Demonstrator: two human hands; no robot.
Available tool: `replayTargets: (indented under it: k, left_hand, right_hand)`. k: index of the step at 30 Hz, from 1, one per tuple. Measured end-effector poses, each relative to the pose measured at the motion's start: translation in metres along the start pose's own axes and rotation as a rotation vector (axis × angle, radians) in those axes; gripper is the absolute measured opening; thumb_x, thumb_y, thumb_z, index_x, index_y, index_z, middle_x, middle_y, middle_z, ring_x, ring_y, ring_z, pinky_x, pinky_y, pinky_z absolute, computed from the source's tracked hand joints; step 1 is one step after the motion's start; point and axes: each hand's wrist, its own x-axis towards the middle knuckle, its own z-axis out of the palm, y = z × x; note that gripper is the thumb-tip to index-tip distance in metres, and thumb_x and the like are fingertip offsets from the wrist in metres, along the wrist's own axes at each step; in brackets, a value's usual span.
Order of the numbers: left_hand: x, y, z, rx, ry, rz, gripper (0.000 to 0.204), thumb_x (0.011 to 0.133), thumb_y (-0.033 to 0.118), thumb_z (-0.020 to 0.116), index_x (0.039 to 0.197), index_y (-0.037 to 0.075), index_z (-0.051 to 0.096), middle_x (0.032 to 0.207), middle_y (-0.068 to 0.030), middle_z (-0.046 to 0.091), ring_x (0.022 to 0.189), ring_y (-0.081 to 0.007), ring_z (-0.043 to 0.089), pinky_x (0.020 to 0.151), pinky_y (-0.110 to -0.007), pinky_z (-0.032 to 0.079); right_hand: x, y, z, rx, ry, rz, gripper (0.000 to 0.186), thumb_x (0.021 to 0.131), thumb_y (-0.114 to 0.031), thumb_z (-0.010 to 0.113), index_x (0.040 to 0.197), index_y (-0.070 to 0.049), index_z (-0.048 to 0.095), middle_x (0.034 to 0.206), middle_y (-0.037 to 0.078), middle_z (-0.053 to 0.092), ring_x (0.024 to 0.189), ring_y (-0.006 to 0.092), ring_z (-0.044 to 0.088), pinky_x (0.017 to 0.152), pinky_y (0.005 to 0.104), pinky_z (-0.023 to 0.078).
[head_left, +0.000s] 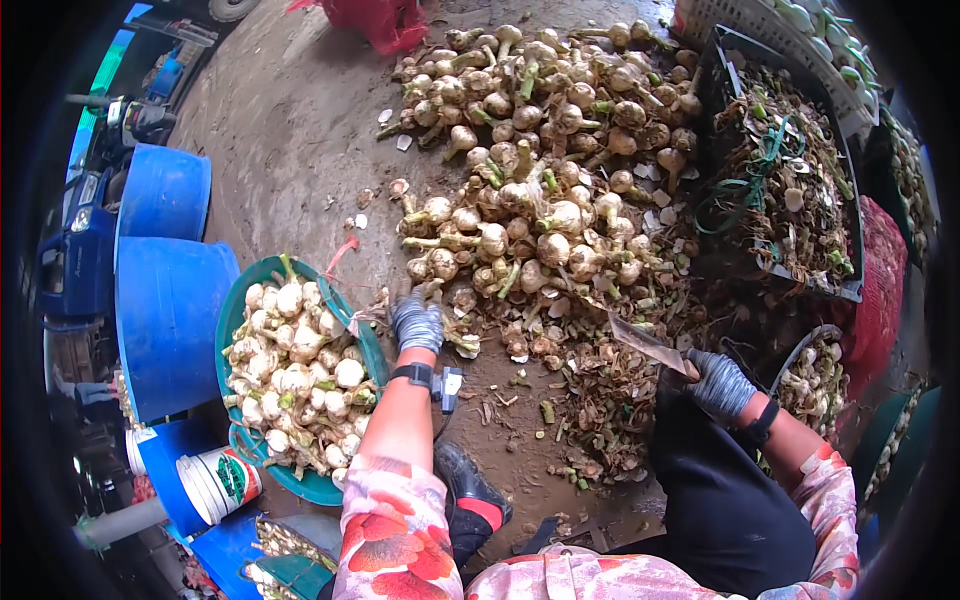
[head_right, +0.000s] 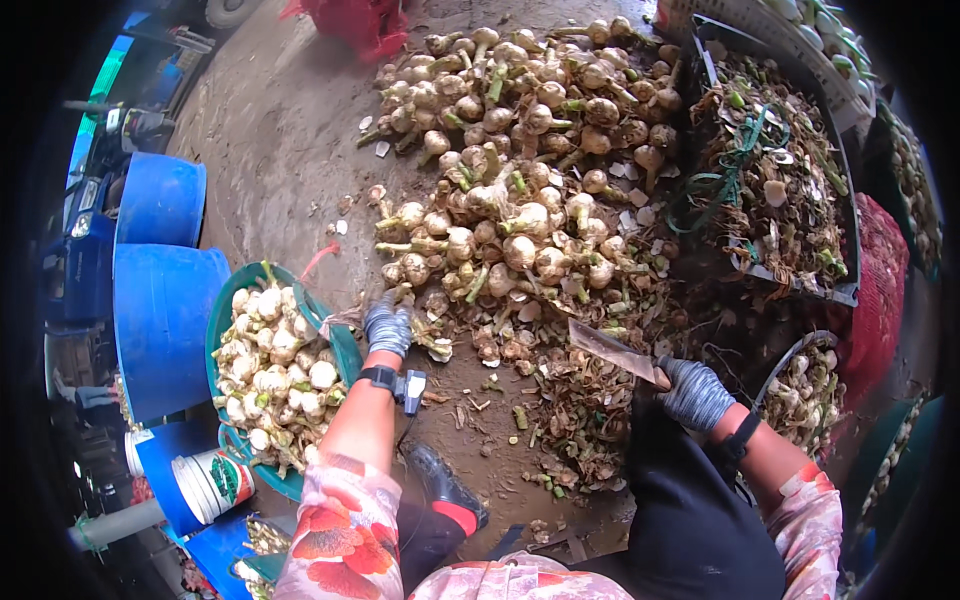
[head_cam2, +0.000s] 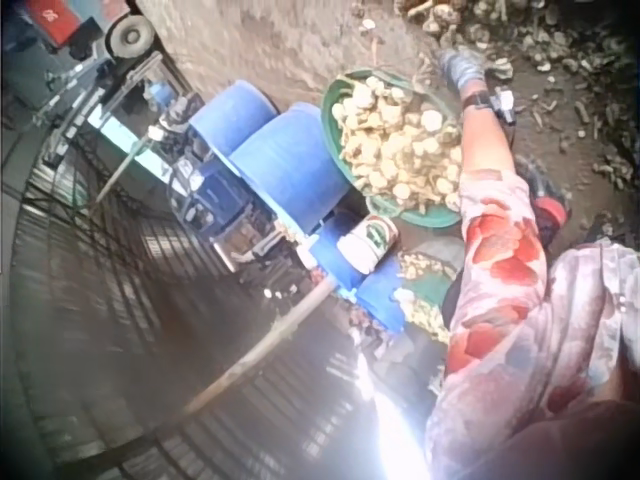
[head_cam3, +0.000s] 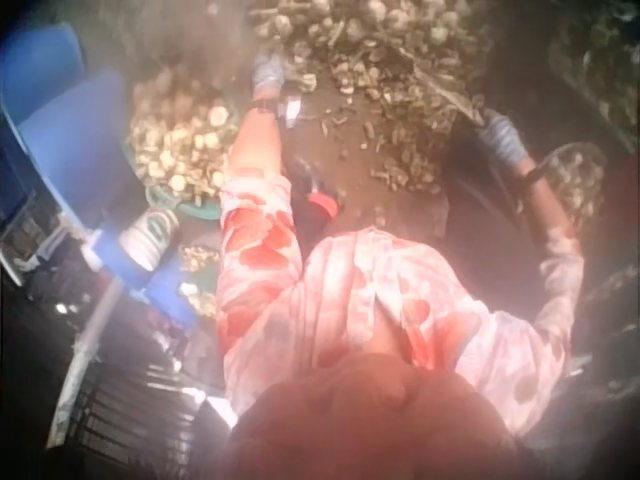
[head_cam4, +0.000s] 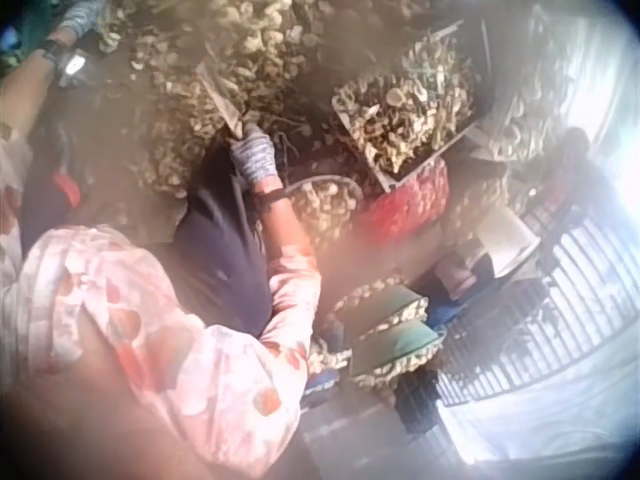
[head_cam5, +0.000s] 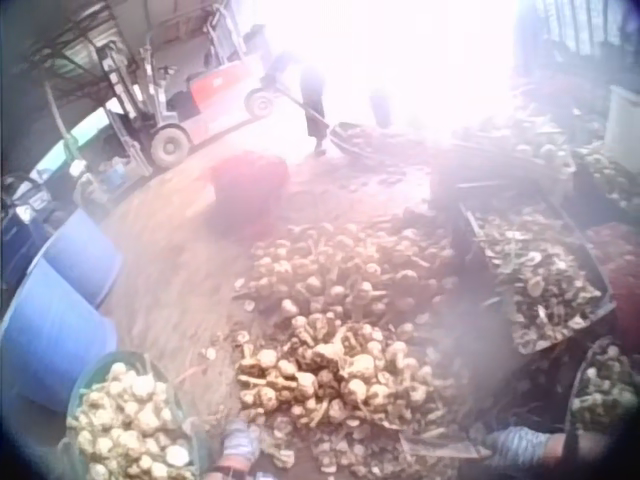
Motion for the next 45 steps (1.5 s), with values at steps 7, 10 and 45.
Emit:
replayTargets:
  k: [7,10,45]
  left_hand:
    - [-0.081,0.066,-0.016,-1.495,-0.421,-0.308,0.039,0.101,0.037,0.054,0.121,0.004,0.059,0.12,-0.0099,0.063,0.107,-0.0212,0.059,0.095,-0.034,0.048]
    - [-0.116,0.101,-0.017,-1.894,-0.569,-0.371,0.039,0.1,0.039,0.054,0.122,0.007,0.055,0.119,-0.0125,0.062,0.108,-0.0287,0.06,0.096,-0.045,0.049]
    - [-0.154,0.172,-0.031,-1.867,-0.344,-0.424,0.039,0.1,0.04,0.055,0.126,0.011,0.054,0.108,-0.0045,0.063,0.101,-0.0205,0.061,0.097,-0.041,0.05]
  right_hand:
    - [0.005,-0.059,-0.018,-0.227,-0.069,-0.102,0.036,0.079,-0.026,0.07,0.109,-0.008,0.063,0.092,0.021,0.067,0.089,0.0412,0.065,0.078,0.0483,0.052]
    - [0.014,-0.084,-0.016,-0.22,-0.066,-0.26,0.035,0.08,-0.034,0.072,0.101,-0.007,0.062,0.082,0.02,0.064,0.082,0.0412,0.064,0.07,0.0455,0.052]
    - [0.016,-0.09,0.006,0.167,-0.266,-0.18,0.052,0.084,-0.053,0.072,0.095,-0.003,0.063,0.073,0.015,0.063,0.068,0.0214,0.059,0.068,0.0375,0.05]
